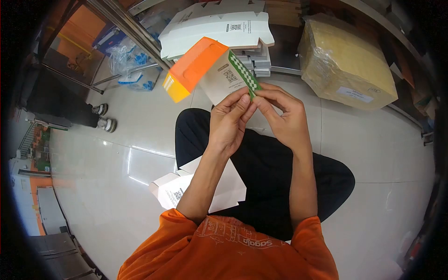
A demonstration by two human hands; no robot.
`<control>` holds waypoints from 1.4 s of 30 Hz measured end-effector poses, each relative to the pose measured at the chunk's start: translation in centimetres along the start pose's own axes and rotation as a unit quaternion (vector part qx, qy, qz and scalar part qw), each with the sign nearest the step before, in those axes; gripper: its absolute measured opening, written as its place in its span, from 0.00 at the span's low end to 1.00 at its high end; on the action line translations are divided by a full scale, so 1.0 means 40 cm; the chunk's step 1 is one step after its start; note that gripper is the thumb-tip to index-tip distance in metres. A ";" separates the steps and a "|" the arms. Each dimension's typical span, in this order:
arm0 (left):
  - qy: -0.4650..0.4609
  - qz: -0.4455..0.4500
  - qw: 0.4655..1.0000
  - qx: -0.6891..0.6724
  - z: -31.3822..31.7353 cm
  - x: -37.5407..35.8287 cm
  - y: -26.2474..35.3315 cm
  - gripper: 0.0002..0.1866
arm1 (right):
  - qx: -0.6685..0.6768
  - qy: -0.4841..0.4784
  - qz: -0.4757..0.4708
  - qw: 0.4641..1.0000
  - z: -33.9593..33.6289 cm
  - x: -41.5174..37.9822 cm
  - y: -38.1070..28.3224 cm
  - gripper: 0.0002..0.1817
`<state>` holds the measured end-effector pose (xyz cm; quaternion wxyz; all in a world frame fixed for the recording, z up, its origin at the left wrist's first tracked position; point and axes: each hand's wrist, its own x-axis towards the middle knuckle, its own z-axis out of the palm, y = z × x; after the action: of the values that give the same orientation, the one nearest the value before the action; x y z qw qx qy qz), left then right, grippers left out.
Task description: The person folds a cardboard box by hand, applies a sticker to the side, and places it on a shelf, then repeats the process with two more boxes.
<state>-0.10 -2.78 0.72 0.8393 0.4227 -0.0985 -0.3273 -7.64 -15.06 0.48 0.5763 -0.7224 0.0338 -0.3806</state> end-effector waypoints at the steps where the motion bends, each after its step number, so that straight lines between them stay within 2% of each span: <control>1: 0.000 0.000 1.000 0.000 0.005 0.000 0.001 0.13 | 0.029 0.000 0.001 1.000 0.001 0.000 -0.002 0.06; 5: 0.001 -0.001 1.000 -0.026 0.010 0.002 -0.003 0.14 | 0.048 0.014 0.014 0.999 0.012 -0.008 -0.002 0.07; 13: 0.007 0.020 1.000 0.004 0.019 -0.008 -0.008 0.14 | -0.020 0.015 -0.049 0.998 0.018 -0.005 0.023 0.06; 16: -0.038 0.038 0.998 0.010 0.010 -0.008 0.002 0.13 | 0.006 0.034 -0.053 0.998 0.026 -0.003 0.026 0.08; 19: -0.025 0.024 0.997 0.075 0.008 -0.009 0.026 0.13 | 0.034 0.077 -0.014 0.996 0.032 -0.003 0.024 0.12; 20: -0.023 0.038 0.983 0.177 0.005 -0.004 0.030 0.16 | 0.035 0.077 -0.013 0.996 0.031 -0.004 0.025 0.12; 21: -0.021 0.051 0.959 0.277 0.003 0.002 0.033 0.19 | 0.043 0.059 0.017 0.997 0.027 -0.005 0.027 0.17; 22: -0.023 0.042 0.948 0.316 0.007 0.007 0.034 0.18 | 0.051 0.041 0.046 0.997 0.025 -0.006 0.028 0.22; 23: -0.022 0.042 0.948 0.316 0.008 0.012 0.036 0.18 | 0.051 0.040 0.046 0.997 0.028 -0.007 0.026 0.22; 25: 0.010 0.038 0.986 0.160 0.013 0.024 0.041 0.15 | 0.084 -0.021 0.042 0.995 0.031 -0.009 0.021 0.31; 26: 0.025 0.007 0.995 0.093 0.010 0.031 0.055 0.13 | 0.085 -0.020 0.040 0.995 0.027 -0.014 0.027 0.31; 27: 0.024 0.010 0.995 0.094 0.009 0.033 0.065 0.13 | 0.041 -0.058 0.039 0.997 0.022 -0.019 0.040 0.33; 28: 0.035 0.015 0.999 0.036 0.010 0.035 0.075 0.12 | -0.002 -0.096 0.035 0.995 0.022 -0.020 0.050 0.35; 29: 0.044 0.019 0.999 -0.022 0.012 0.040 0.086 0.12 | 0.000 -0.095 0.030 0.995 0.024 -0.018 0.058 0.35; 32: 0.033 0.053 0.997 -0.041 0.019 0.042 0.103 0.15 | -0.035 -0.084 0.044 0.995 0.033 -0.012 0.062 0.32; 33: 0.021 0.076 0.995 -0.056 0.018 0.043 0.104 0.16 | -0.072 -0.057 0.009 0.996 0.037 -0.013 0.061 0.29; 34: -0.001 0.100 0.995 0.022 0.019 0.041 0.101 0.18 | -0.109 -0.030 -0.026 0.993 0.042 -0.014 0.059 0.28; 35: 0.036 0.146 0.984 0.100 0.033 0.034 0.084 0.21 | -0.107 -0.027 -0.028 0.993 0.046 -0.014 0.055 0.28; 37: -0.008 0.192 0.953 0.236 0.042 0.013 0.058 0.23 | -0.181 0.005 -0.109 0.977 0.052 -0.013 0.044 0.26; 41: -0.002 0.166 0.966 0.200 0.049 -0.003 0.069 0.23 | -0.174 0.056 -0.163 0.970 0.043 -0.008 0.016 0.23; 42: 0.024 0.172 0.961 0.215 0.045 -0.002 0.077 0.23 | -0.089 0.070 -0.141 0.984 0.040 -0.013 0.018 0.22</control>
<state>0.46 -2.57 4.21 0.7744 0.5775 -0.2178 -0.1389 -6.79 -13.74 -0.47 0.4465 -0.7400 0.0057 -0.5030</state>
